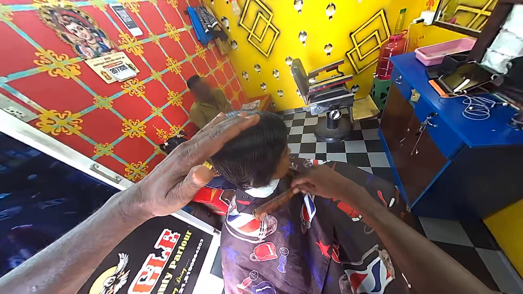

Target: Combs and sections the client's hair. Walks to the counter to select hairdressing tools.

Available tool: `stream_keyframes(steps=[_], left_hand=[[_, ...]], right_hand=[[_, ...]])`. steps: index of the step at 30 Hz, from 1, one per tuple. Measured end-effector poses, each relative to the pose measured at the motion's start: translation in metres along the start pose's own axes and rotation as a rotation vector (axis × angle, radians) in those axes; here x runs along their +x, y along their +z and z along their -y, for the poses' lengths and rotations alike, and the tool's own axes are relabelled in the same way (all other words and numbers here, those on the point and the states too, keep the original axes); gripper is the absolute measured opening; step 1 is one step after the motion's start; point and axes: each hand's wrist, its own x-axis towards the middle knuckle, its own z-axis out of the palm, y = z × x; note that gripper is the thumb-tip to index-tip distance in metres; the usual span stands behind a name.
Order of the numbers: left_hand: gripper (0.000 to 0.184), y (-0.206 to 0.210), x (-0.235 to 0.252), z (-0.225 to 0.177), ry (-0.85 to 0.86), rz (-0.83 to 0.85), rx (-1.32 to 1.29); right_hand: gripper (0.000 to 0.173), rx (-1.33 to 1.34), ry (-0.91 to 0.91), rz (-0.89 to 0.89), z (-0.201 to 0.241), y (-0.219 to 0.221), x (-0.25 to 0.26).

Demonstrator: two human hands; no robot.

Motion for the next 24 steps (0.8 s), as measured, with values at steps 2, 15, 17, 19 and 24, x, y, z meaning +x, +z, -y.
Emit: stream_keyframes(steps=[2,15,17,19,24], left_hand=[[0.088,0.0,-0.01,-0.004,-0.023,-0.039,0.008],[0.027,0.127,-0.078,-0.025,-0.541,-1.248,-0.517],[0.024,0.151,-0.089,-0.029,-0.677,-1.269,-0.587],[0.023,0.168,-0.106,-0.03,-0.746,-1.237,-0.608],[0.02,0.184,-0.139,-0.028,-0.839,-1.278,-0.639]], right_hand=[[0.018,0.117,0.051,0.147,0.006,0.0,-0.009],[0.017,-0.058,0.079,-0.504,0.034,-0.023,0.01],[0.018,0.014,0.109,-0.266,0.035,-0.019,-0.002],[0.02,0.041,0.131,0.055,0.045,-0.027,-0.011],[0.02,-0.118,0.001,-0.298,0.099,-0.049,0.002]])
